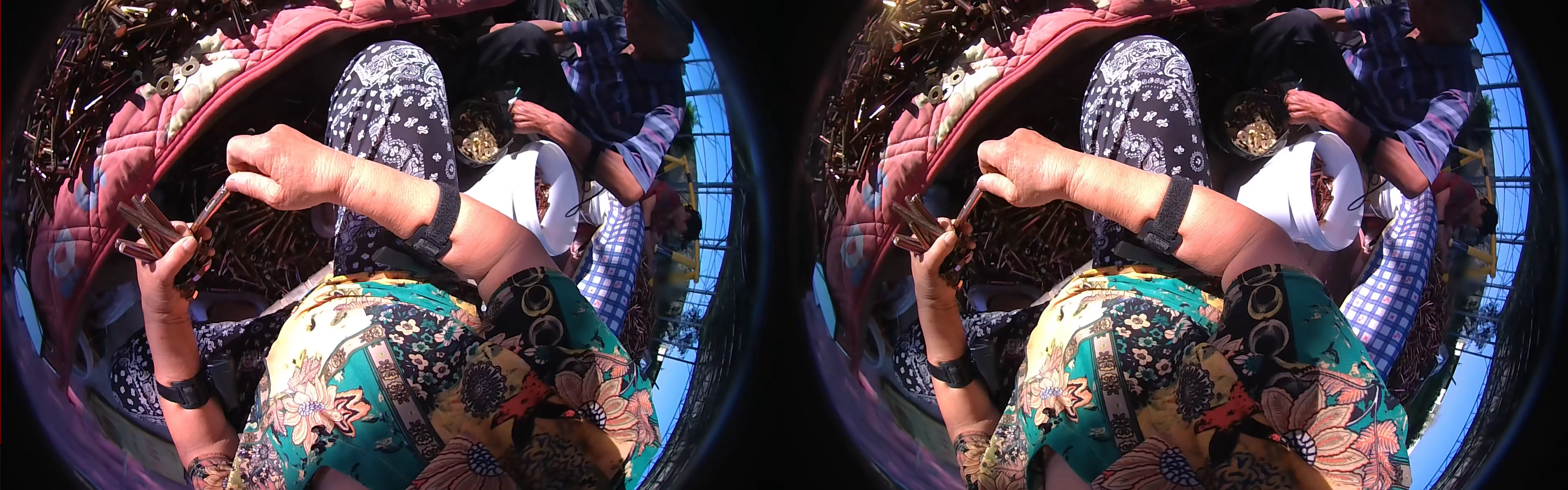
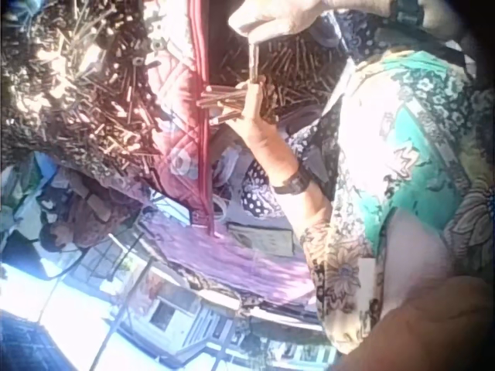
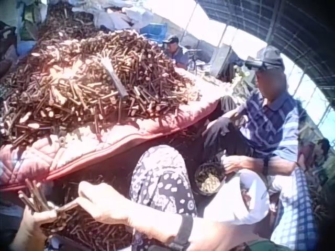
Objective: The person is manually assembling small metal tubes with circular washers or components, sorting through a large pile on a mat.
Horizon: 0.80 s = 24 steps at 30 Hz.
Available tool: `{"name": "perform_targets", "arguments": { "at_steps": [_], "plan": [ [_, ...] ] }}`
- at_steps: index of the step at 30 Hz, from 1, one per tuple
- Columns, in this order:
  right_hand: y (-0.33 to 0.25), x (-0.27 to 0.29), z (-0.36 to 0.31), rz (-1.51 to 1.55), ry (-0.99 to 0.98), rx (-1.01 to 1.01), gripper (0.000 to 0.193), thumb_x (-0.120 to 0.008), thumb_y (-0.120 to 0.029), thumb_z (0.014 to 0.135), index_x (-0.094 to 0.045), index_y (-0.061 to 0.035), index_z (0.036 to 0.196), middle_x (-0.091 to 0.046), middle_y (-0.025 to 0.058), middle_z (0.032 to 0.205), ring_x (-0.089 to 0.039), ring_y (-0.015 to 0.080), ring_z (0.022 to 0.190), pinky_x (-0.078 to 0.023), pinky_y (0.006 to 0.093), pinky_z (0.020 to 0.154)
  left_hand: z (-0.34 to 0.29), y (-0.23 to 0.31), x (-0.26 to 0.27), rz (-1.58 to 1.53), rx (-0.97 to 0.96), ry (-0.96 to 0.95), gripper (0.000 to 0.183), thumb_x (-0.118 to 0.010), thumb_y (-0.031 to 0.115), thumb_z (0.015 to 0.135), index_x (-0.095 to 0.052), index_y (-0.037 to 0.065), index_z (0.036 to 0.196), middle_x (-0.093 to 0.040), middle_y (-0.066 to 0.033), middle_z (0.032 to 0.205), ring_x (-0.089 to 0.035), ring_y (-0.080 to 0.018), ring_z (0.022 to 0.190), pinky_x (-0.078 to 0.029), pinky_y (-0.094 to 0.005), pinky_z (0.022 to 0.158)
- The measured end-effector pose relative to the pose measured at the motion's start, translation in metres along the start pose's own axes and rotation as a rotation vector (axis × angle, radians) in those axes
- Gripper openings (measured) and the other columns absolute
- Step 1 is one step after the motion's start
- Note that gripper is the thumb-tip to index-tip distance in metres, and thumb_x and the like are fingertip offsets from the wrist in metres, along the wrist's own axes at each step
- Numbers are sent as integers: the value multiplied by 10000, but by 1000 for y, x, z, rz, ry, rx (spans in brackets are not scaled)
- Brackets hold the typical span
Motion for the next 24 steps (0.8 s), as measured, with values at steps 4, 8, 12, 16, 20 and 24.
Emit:
{"name": "perform_targets", "arguments": {
  "at_steps": [4, 8, 12, 16, 20, 24],
  "plan": [
    [-31, 5, -4, 24, -14, 243, 224, -619, -41, 774, -456, -37, 927, -544, 118, 686, -574, 308, 608, -446, 354, 545, -5, -3, -4, -124, 88, -69, 229, -681, 105, 671, -581, 28, 862, -644, -136, 802, -627, -172, 620, -523, -273, 566],
    [-32, 7, -7, -82, -31, 239, 150, -596, -47, 815, -479, -38, 909, -544, 97, 662, -580, 284, 574, -438, 329, 501, 3, 0, -10, -147, 23, -120, 258, -716, 79, 637, -588, 15, 850, -633, -97, 738, -618, -163, 614, -510, -267, 576],
    [-14, 4, -1, -25, -82, -45, 276, -522, -205, 898, -522, -32, 683, -538, 101, 563, -569, 250, 493, -434, 323, 459, 1, 8, -6, -27, -43, -110, 250, -688, 95, 648, -580, 4, 854, -644, -141, 770, -614, -168, 610, -509, -280, 568],
    [15, -11, -1, 188, -61, -238, 278, -568, -295, 872, -536, -29, 798, -564, 119, 613, -582, 235, 564, -446, 333, 537, 4, 5, 4, 20, -90, -61, 252, -681, 89, 644, -580, 8, 860, -642, -129, 760, -604, -156, 606, -506, -275, 574],
    [13, -14, -3, -190, -87, -68, 224, -573, -245, 863, -507, -32, 838, -547, 136, 628, -569, 291, 553, -425, 358, 499, 1, 0, -4, -31, -4, -63, 209, -675, 75, 652, -586, -6, 822, -643, -128, 745, -613, -158, 603, -506, -270, 552],
    [8, -5, -4, 68, 10, -41, 274, -585, -305, 846, -517, -45, 799, -572, 112, 652, -579, 296, 598, -435, 371, 532, 3, -3, -4, -26, 7, -83, 231, -687, 90, 645, -577, 5, 828, -643, -136, 745, -613, -165, 570, -505, -260, 513]
  ]
}}
Point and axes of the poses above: each hand's wrist, its own z-axis towards the middle knuckle, its own x-axis out of the back of the hand, y = z × x, the point moved 9 cm from there along z, towards the middle knuckle
